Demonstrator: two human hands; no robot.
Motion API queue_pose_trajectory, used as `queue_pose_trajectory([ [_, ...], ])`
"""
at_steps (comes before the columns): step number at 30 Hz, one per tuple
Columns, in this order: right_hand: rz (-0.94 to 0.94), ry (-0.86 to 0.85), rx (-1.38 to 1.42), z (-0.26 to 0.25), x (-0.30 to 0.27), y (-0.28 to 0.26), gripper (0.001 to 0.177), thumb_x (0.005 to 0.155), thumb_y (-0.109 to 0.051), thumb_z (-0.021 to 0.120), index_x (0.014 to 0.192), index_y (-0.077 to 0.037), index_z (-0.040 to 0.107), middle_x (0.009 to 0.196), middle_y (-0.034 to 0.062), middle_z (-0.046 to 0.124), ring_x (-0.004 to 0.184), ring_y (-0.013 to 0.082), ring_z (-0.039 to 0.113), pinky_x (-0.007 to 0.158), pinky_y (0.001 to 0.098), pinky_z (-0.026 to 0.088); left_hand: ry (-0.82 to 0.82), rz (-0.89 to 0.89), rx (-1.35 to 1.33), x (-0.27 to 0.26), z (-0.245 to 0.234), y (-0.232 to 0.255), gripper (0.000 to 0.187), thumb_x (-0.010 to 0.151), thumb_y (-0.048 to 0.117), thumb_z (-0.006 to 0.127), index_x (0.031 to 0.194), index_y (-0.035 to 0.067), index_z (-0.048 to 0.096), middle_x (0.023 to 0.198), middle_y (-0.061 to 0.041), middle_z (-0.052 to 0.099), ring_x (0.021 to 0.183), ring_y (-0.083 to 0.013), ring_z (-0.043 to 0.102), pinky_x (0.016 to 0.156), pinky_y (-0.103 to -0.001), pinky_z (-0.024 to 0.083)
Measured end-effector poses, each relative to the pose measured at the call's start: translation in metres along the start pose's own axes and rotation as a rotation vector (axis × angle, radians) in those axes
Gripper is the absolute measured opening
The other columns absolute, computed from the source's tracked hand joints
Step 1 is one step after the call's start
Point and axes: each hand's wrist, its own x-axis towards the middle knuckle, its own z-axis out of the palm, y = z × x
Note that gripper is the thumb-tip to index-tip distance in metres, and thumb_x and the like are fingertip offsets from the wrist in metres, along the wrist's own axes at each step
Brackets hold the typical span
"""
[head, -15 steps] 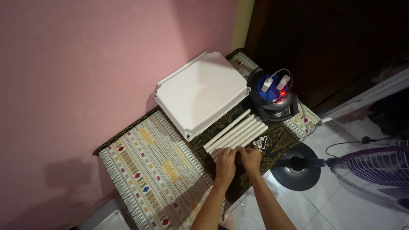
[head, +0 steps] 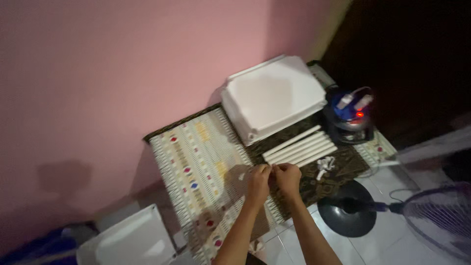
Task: The person assembles a white plastic storage rack by inserting small plastic connectors into the corners of the bins and attaching white vertical poles. The person handles the bins and poles one at a time, stacking the bins and securing the poles to form the structure.
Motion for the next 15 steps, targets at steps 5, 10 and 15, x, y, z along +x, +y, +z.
queue_pose_trajectory([
  [5,0.019,-0.163,0.073,0.034,-0.043,-0.055,0.021,0.087,-0.018,0.076,0.089,0.003,0.079,0.07,0.0146,0.076,0.059,0.0205,0.072,0.056,0.0351,0.057,0.151,-0.012,-0.077,-0.03,-0.066,-0.011,0.022,0.086,-0.007,0.065,0.107,-0.001,0.071,0.103,-0.018,0.067,0.096,-0.0372,0.066,0.082,-0.045,0.054],
  [10,-0.174,-0.241,0.034,0.08,-0.095,-0.102,0.015,0.087,-0.012,0.076,0.091,0.002,0.078,0.073,0.0125,0.076,0.059,0.0169,0.072,0.055,0.0322,0.058,0.294,0.004,0.095,-0.072,-0.141,-0.027,0.006,0.084,-0.005,0.069,0.087,0.001,0.069,0.094,-0.016,0.069,0.094,-0.036,0.065,0.085,-0.045,0.052],
  [15,-0.346,-0.351,0.024,0.133,-0.154,-0.151,0.014,0.088,-0.01,0.075,0.092,0.003,0.077,0.073,0.0135,0.075,0.059,0.0181,0.071,0.056,0.0329,0.057,0.4,-0.102,0.172,-0.123,-0.212,-0.048,0.009,0.085,-0.003,0.067,0.093,0.001,0.07,0.096,-0.015,0.069,0.094,-0.0349,0.066,0.086,-0.045,0.052],
])
